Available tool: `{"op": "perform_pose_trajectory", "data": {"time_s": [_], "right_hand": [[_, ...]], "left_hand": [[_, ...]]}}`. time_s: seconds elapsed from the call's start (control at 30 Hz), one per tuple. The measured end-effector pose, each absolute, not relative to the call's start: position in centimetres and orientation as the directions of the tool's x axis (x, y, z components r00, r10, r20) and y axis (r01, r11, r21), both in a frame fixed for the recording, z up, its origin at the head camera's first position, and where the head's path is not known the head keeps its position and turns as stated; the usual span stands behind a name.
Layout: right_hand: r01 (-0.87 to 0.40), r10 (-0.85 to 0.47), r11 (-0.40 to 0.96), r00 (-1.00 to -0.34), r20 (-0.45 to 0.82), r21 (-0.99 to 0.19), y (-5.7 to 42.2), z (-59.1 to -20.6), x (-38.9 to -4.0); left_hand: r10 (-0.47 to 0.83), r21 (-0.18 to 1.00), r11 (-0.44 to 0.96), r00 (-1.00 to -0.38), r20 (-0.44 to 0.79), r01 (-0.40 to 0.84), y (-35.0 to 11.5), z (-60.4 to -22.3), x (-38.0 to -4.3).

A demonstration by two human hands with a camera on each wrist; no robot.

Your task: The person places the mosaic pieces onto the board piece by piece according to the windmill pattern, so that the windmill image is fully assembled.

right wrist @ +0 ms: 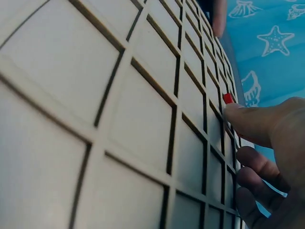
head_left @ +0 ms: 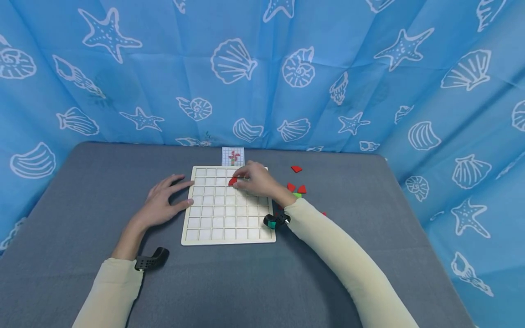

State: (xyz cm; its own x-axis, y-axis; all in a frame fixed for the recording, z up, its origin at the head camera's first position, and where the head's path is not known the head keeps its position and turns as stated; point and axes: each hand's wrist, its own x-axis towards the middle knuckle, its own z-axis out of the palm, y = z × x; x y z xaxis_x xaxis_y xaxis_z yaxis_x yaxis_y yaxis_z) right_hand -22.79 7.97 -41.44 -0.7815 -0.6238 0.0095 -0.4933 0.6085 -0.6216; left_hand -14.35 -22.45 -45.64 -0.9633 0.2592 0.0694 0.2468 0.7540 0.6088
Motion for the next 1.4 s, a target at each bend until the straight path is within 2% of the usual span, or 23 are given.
{"op": "perform_pose_trajectory", "data": {"time_s": [0.33, 0.77, 1.13, 1.4], "right_hand": [[-0.472, -0.593, 0.638, -0.805, 0.002, -0.609, 7.3, -42.0, -23.0], [-0.483, -0.600, 0.643, -0.800, 0.000, -0.594, 7.1, -41.9, -23.0], [-0.443, -0.574, 0.616, -0.819, 0.015, -0.652, 7.8, -41.5, -22.5], [-0.414, -0.515, 0.601, -0.855, 0.064, -0.684, 10.5, -41.0, -22.6]], "left_hand": [[0.263, 0.611, 0.751, -0.962, 0.071, 0.250, -22.4, -45.6, -14.2], [0.254, 0.603, 0.760, -0.965, 0.067, 0.242, -22.4, -45.7, -14.3], [0.261, 0.605, 0.758, -0.963, 0.062, 0.244, -22.5, -45.6, -14.2], [0.259, 0.607, 0.754, -0.963, 0.076, 0.251, -22.3, -45.7, -14.0]]}}
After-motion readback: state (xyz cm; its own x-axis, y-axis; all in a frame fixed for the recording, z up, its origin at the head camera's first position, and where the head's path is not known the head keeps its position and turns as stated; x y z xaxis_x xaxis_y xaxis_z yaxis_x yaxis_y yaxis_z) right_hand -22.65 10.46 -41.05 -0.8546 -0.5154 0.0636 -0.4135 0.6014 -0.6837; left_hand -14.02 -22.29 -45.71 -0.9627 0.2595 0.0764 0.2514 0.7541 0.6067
